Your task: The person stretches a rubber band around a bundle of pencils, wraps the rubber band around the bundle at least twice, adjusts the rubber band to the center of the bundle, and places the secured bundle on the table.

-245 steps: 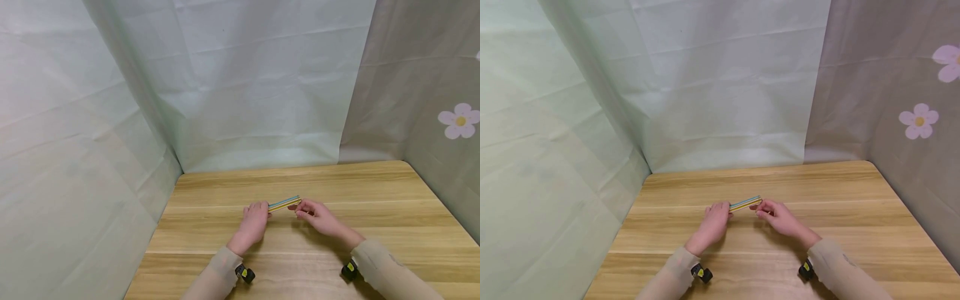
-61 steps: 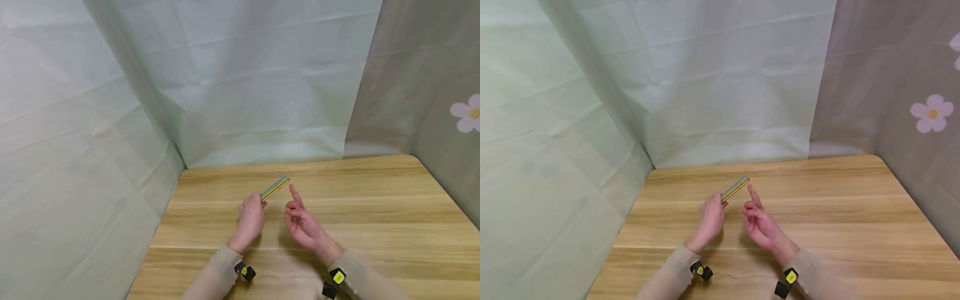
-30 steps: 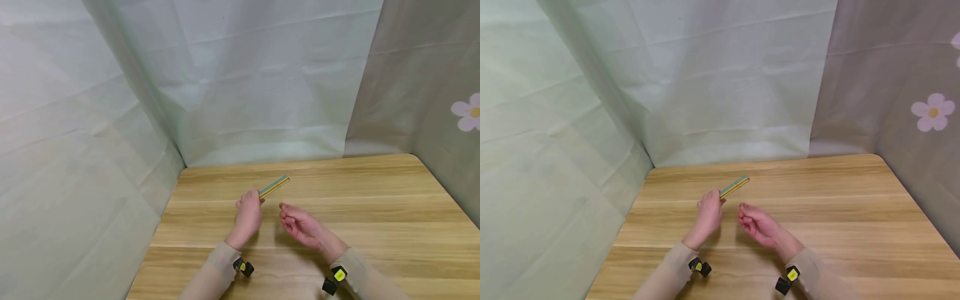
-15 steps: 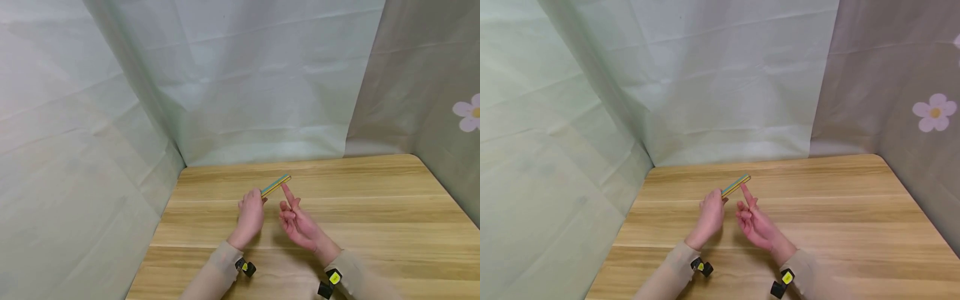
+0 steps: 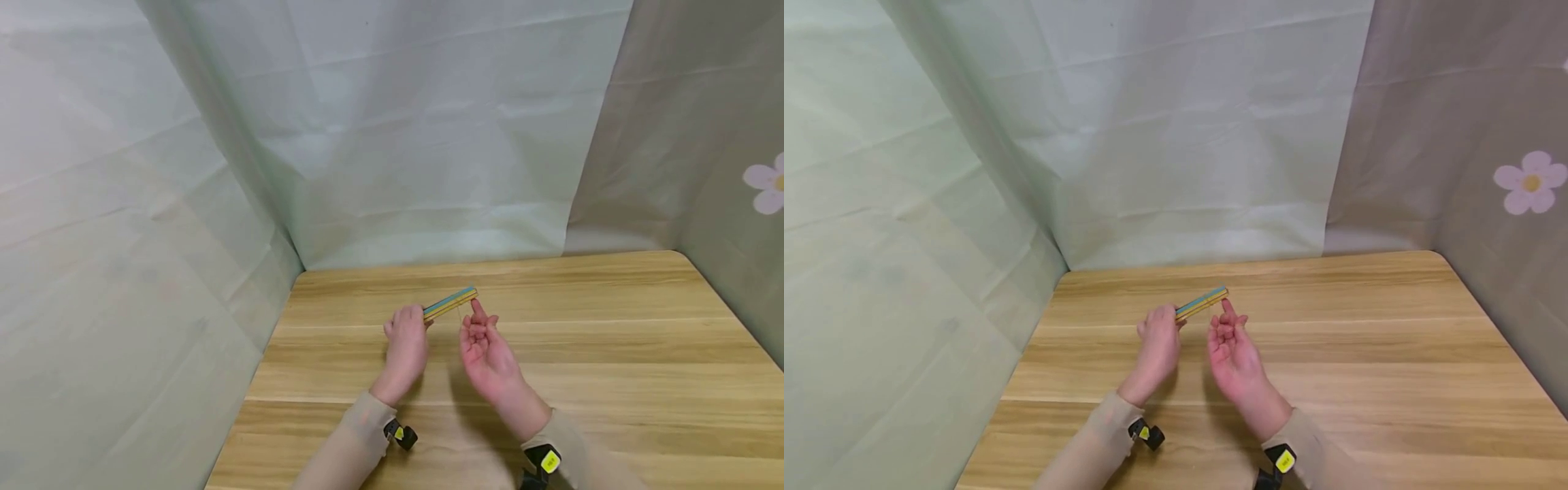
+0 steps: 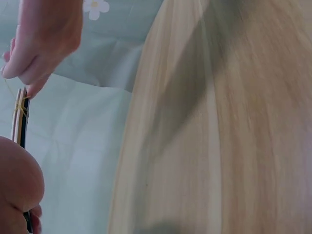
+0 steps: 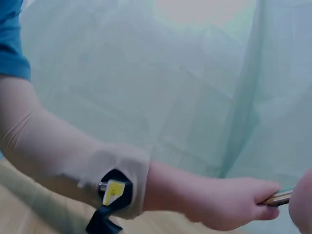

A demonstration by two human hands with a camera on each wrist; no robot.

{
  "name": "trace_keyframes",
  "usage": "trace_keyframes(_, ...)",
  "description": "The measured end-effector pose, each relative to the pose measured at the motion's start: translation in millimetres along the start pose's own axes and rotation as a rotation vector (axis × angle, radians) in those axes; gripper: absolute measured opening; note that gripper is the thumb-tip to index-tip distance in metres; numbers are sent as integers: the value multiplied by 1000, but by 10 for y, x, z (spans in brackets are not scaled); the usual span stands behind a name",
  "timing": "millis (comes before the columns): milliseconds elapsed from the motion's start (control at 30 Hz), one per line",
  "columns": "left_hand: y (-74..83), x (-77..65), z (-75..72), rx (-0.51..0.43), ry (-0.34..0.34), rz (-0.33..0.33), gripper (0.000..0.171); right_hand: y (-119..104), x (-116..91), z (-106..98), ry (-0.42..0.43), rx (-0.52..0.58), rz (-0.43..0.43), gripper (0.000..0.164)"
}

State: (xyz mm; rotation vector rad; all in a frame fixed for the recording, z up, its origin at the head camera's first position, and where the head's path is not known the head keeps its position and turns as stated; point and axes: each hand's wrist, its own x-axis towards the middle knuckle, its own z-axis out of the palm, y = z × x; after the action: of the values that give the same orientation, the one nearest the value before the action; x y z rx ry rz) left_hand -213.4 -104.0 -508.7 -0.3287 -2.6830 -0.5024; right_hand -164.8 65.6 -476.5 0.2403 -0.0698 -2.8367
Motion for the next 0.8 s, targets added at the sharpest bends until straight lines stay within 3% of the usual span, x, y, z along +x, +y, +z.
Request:
trace_keyframes(133,-40,8,-8,7,21,76,16,-57,6,61,108,-183,-74,31)
trace_keyframes(367,-174,25,-82,71,78,270,17,-163,-2,-21,178,-629,-160,25)
trace_keyframes(567,-235,25,-150,155,93,383,16,-285,-1,-91,206,-852,-150,23)
trace_keyframes(633,-244,9,-153,210,86,448,18,-353,7,-98,220,-971,-148,20)
trace_keyframes(733,-236,-30,-134,279,44,532,21,-469,19,-93,226,-1184,-182,29)
trace_keyframes(800,-224,-52,-122,298,22,541,21,-526,15,-73,200,-1330,-224,42)
